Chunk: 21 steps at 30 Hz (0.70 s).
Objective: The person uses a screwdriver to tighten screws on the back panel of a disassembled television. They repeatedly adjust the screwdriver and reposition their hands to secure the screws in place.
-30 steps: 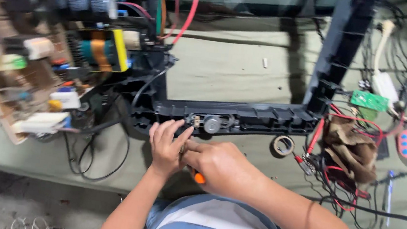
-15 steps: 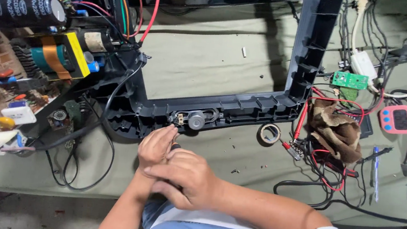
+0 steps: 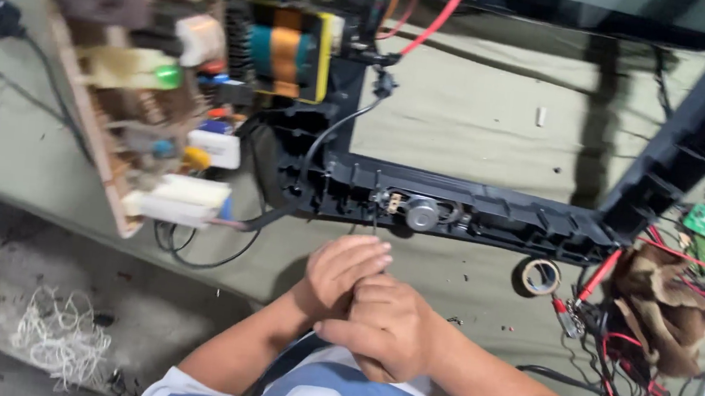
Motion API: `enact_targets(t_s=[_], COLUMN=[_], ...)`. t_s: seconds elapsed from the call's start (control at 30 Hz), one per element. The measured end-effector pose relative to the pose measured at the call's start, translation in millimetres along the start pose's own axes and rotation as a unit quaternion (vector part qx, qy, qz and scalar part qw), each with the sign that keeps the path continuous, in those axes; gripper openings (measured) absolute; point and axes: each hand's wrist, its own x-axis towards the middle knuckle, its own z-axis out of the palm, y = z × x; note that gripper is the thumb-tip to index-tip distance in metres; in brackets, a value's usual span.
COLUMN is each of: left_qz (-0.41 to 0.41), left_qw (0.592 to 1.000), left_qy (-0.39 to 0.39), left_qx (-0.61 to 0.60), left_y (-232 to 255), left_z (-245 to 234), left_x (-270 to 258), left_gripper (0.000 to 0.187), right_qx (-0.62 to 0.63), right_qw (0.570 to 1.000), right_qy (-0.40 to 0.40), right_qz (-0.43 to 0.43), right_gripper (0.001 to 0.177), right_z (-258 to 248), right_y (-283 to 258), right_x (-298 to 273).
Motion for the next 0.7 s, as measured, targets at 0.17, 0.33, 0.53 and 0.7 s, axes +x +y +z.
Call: enact_targets(t_s=[0.17, 0.33, 0.53, 0.7], left_qz=[-0.024, 0.0, -0.01, -0.024], left_qw=[0.999, 1.0, 0.998, 0.996], left_qy=[-0.026, -0.001, 0.064, 0.089], left_qx=[0.018, -0.009, 0.012, 0.009], left_y=[-2, 3, 7, 6], left_z=[3, 6, 10, 12], left_x=[-17, -4, 8, 7], left_gripper=[0.028, 0.037, 0.026, 0.033], right_qx=[0.011, -0.182, -0.253, -0.256], right_qw=[0.999, 0.972, 0.939, 0.945], right_qy=[-0.016, 0.076, 0.113, 0.11], right_qz=[0.041, 0.127, 0.201, 0.171], right_gripper=[0.033, 0.033, 0.047, 0.034], right_z=[-2, -2, -3, 0], right_y=[-6, -21, -32, -34], right_x=[-3, -38, -64, -56])
